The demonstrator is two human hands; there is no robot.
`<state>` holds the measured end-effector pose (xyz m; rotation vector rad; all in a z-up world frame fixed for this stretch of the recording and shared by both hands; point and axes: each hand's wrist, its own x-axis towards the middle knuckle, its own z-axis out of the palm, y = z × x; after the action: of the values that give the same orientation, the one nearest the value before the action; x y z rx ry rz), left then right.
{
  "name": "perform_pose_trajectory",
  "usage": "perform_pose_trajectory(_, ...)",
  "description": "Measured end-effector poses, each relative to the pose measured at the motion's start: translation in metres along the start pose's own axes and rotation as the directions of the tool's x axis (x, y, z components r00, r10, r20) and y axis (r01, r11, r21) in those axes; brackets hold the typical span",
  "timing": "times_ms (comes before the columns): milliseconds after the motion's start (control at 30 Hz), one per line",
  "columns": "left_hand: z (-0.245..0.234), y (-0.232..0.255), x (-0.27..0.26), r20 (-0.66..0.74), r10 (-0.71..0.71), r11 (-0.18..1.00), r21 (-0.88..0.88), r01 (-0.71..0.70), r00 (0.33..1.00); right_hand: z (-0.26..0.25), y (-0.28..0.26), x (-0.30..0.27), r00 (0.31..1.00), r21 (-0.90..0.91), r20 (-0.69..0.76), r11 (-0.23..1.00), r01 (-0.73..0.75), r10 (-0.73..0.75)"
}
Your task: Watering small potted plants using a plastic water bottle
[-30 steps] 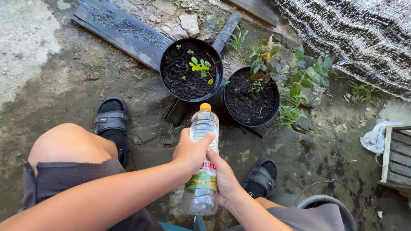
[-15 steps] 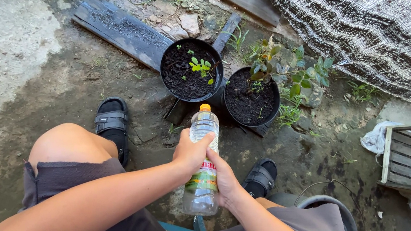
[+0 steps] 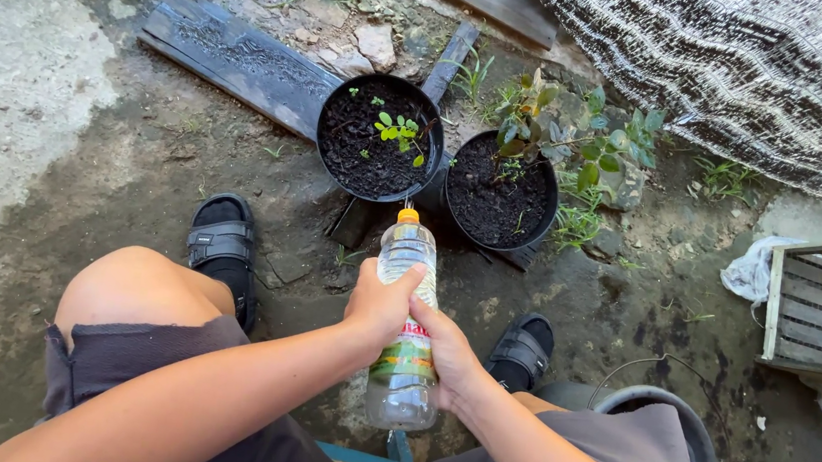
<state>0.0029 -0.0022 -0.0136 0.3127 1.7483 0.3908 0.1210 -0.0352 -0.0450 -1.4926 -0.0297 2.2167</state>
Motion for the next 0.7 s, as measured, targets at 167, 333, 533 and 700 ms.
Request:
perform_pose_trajectory(167, 0.000, 0.003, -0.001, 0.006, 0.022, 0.999, 0.036, -0.023, 1.000, -0.005, 0.003, 0.005, 1.000, 0.036, 0.027, 0.999, 0.013, -0.014)
perform_pose_trajectory(333, 0.000, 0.007, -0.005, 0.034, 0.017, 0.999, 0.047, -0.019, 0.999, -0.009, 0.006, 0.008, 0.998, 0.047, -0.004, 0.997, 0.056, -0.056)
perform_pose_trajectory(533, 0.005, 0.005, 0.001, 0.050, 0.043, 0.997, 0.060, -0.046, 0.998, -0.011, 0.006, 0.008, 0.998, 0.076, -0.017, 0.995, 0.066, -0.065)
perform_pose_trajectory(700, 0.005, 0.007, -0.002, 0.064, 0.041, 0.997, 0.066, -0.046, 0.997, -0.012, 0.006, 0.006, 0.997, 0.110, 0.005, 0.991, 0.074, -0.075)
